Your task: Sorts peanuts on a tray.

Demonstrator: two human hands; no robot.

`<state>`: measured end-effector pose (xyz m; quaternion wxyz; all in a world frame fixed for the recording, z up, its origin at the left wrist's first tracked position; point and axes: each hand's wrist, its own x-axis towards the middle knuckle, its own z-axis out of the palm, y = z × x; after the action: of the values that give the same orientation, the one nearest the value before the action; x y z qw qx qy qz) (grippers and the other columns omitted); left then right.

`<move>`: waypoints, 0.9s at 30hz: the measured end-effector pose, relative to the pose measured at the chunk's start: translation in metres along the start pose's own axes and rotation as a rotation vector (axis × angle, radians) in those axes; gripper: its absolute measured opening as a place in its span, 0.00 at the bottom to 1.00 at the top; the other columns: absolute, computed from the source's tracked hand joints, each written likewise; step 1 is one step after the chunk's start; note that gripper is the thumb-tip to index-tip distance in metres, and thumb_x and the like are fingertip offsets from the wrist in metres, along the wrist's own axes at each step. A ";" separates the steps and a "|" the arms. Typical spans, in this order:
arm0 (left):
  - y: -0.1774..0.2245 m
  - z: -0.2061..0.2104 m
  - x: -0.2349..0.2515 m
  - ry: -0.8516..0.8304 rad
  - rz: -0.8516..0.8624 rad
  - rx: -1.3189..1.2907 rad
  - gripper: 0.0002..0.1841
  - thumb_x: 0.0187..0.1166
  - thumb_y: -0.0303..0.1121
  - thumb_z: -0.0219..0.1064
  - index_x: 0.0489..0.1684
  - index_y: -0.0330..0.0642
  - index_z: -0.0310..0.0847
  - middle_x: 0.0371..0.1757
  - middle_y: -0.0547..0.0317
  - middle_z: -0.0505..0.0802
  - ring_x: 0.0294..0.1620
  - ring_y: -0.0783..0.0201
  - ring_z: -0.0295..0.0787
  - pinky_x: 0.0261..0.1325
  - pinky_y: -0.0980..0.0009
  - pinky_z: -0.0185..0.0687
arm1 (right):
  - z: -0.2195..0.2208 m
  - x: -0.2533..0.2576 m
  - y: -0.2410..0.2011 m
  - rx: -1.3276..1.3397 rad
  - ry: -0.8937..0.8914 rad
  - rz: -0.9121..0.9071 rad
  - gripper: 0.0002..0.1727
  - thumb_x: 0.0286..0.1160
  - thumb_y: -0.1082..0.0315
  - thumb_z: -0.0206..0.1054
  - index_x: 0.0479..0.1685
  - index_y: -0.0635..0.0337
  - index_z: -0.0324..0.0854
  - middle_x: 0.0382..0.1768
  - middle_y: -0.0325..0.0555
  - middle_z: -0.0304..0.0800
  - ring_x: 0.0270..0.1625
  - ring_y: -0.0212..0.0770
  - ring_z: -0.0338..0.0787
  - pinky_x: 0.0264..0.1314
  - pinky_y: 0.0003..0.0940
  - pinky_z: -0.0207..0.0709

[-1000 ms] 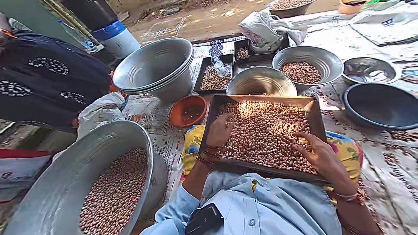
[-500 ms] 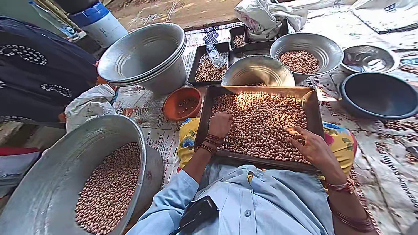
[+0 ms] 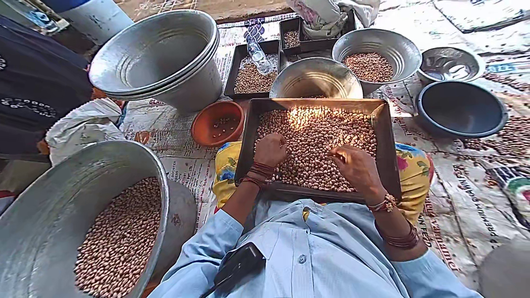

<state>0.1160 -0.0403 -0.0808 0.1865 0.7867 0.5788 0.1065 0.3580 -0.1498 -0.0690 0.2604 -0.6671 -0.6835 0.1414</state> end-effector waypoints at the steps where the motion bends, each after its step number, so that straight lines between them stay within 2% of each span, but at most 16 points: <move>1: -0.006 -0.005 -0.001 0.036 -0.035 -0.150 0.09 0.78 0.31 0.70 0.48 0.35 0.90 0.40 0.42 0.94 0.42 0.43 0.92 0.48 0.40 0.85 | 0.005 0.002 0.001 -0.012 0.019 -0.038 0.09 0.76 0.67 0.72 0.48 0.58 0.93 0.43 0.56 0.94 0.46 0.59 0.94 0.46 0.63 0.83; 4: -0.022 -0.020 -0.012 0.017 -0.141 -0.590 0.10 0.86 0.24 0.58 0.60 0.37 0.77 0.42 0.48 0.90 0.29 0.59 0.89 0.37 0.60 0.88 | 0.019 0.003 0.008 -0.056 0.087 -0.147 0.11 0.70 0.70 0.74 0.49 0.62 0.92 0.41 0.60 0.94 0.41 0.62 0.94 0.40 0.61 0.85; 6: -0.025 -0.022 -0.020 -0.016 -0.088 -0.648 0.12 0.81 0.19 0.56 0.58 0.37 0.77 0.39 0.50 0.89 0.24 0.64 0.82 0.29 0.67 0.81 | 0.023 0.003 0.009 -0.054 0.100 -0.147 0.11 0.69 0.71 0.75 0.49 0.63 0.92 0.41 0.60 0.94 0.42 0.62 0.95 0.41 0.61 0.85; 7: -0.024 -0.022 -0.025 -0.062 -0.043 -0.602 0.12 0.81 0.19 0.60 0.57 0.36 0.80 0.37 0.51 0.89 0.24 0.65 0.80 0.31 0.66 0.78 | 0.025 0.003 0.011 -0.051 0.098 -0.150 0.10 0.69 0.71 0.75 0.48 0.62 0.93 0.40 0.59 0.94 0.42 0.61 0.95 0.41 0.61 0.85; 9: -0.019 -0.012 -0.033 -0.132 0.065 -0.479 0.08 0.79 0.25 0.69 0.51 0.38 0.86 0.23 0.60 0.82 0.20 0.69 0.71 0.29 0.68 0.71 | 0.024 0.004 0.015 0.003 0.073 -0.131 0.09 0.70 0.70 0.76 0.46 0.61 0.93 0.39 0.57 0.94 0.41 0.58 0.95 0.42 0.61 0.84; 11: -0.012 -0.002 -0.040 -0.179 0.119 -0.380 0.06 0.79 0.30 0.72 0.48 0.41 0.89 0.20 0.63 0.78 0.21 0.68 0.68 0.32 0.66 0.70 | 0.018 0.004 0.019 0.138 0.058 -0.069 0.08 0.71 0.68 0.76 0.45 0.60 0.92 0.40 0.53 0.95 0.40 0.52 0.94 0.44 0.58 0.85; 14: -0.004 0.008 -0.045 -0.140 0.173 -0.286 0.08 0.76 0.30 0.74 0.46 0.38 0.91 0.29 0.52 0.87 0.28 0.58 0.78 0.40 0.57 0.78 | 0.003 -0.004 0.021 0.340 0.113 0.082 0.09 0.72 0.73 0.72 0.49 0.60 0.87 0.41 0.47 0.92 0.36 0.40 0.90 0.41 0.46 0.84; 16: -0.002 0.013 -0.045 -0.126 0.188 -0.237 0.08 0.76 0.31 0.75 0.47 0.37 0.91 0.37 0.45 0.91 0.35 0.50 0.85 0.47 0.49 0.82 | -0.007 -0.013 0.019 0.342 0.094 0.159 0.09 0.73 0.73 0.66 0.49 0.58 0.84 0.34 0.42 0.86 0.30 0.35 0.81 0.34 0.40 0.74; 18: -0.002 0.018 -0.044 -0.122 0.186 -0.209 0.09 0.77 0.31 0.73 0.47 0.37 0.92 0.40 0.44 0.92 0.39 0.47 0.88 0.50 0.45 0.83 | -0.010 -0.023 0.018 0.263 -0.001 0.125 0.08 0.74 0.68 0.66 0.46 0.56 0.87 0.25 0.38 0.80 0.24 0.32 0.75 0.30 0.37 0.70; 19: -0.002 0.020 -0.043 -0.125 0.188 -0.202 0.09 0.78 0.32 0.72 0.48 0.37 0.92 0.42 0.43 0.92 0.41 0.46 0.89 0.51 0.44 0.84 | -0.010 -0.028 0.015 0.214 -0.060 0.082 0.09 0.76 0.65 0.68 0.46 0.57 0.89 0.25 0.40 0.82 0.25 0.35 0.76 0.31 0.39 0.71; 21: -0.003 0.020 -0.043 -0.138 0.193 -0.211 0.09 0.78 0.32 0.72 0.47 0.38 0.92 0.41 0.44 0.93 0.42 0.46 0.90 0.52 0.44 0.85 | -0.005 -0.037 0.005 0.090 -0.178 0.037 0.12 0.78 0.61 0.70 0.48 0.58 0.91 0.35 0.51 0.92 0.34 0.50 0.87 0.41 0.53 0.80; 22: -0.004 0.018 -0.043 -0.136 0.187 -0.240 0.09 0.78 0.33 0.73 0.46 0.38 0.93 0.37 0.46 0.93 0.38 0.50 0.89 0.48 0.47 0.84 | -0.003 -0.040 -0.002 0.032 -0.234 0.055 0.13 0.79 0.60 0.70 0.51 0.59 0.91 0.41 0.56 0.93 0.42 0.58 0.91 0.47 0.61 0.81; 23: -0.005 0.018 -0.042 -0.118 0.169 -0.302 0.08 0.77 0.33 0.74 0.43 0.39 0.92 0.29 0.52 0.89 0.29 0.58 0.82 0.40 0.55 0.80 | 0.000 -0.041 -0.007 -0.009 -0.258 0.068 0.14 0.79 0.60 0.70 0.53 0.60 0.90 0.45 0.60 0.93 0.46 0.62 0.92 0.48 0.65 0.81; 24: -0.008 0.016 -0.041 -0.102 0.131 -0.390 0.06 0.77 0.32 0.73 0.43 0.39 0.91 0.25 0.59 0.85 0.24 0.65 0.75 0.33 0.64 0.75 | 0.004 -0.043 -0.009 -0.033 -0.258 0.071 0.14 0.78 0.60 0.70 0.53 0.60 0.90 0.46 0.61 0.93 0.48 0.65 0.93 0.48 0.67 0.81; 25: -0.010 0.012 -0.040 -0.099 0.086 -0.488 0.06 0.78 0.29 0.70 0.45 0.38 0.88 0.26 0.60 0.84 0.23 0.68 0.74 0.32 0.67 0.73 | 0.008 -0.043 -0.011 -0.042 -0.261 0.076 0.14 0.78 0.61 0.70 0.53 0.62 0.90 0.47 0.62 0.93 0.49 0.65 0.93 0.49 0.67 0.81; 27: -0.010 0.004 -0.039 -0.109 0.032 -0.584 0.10 0.80 0.22 0.59 0.54 0.36 0.82 0.34 0.55 0.87 0.26 0.66 0.78 0.33 0.65 0.76 | 0.012 -0.043 -0.010 -0.031 -0.258 0.062 0.14 0.78 0.61 0.70 0.51 0.63 0.89 0.44 0.62 0.92 0.46 0.65 0.92 0.47 0.65 0.81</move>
<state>0.0967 -0.0752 -0.0872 0.4342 0.7133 0.5002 0.2289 0.3420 -0.1906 -0.0810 0.1553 -0.6682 -0.6924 0.2234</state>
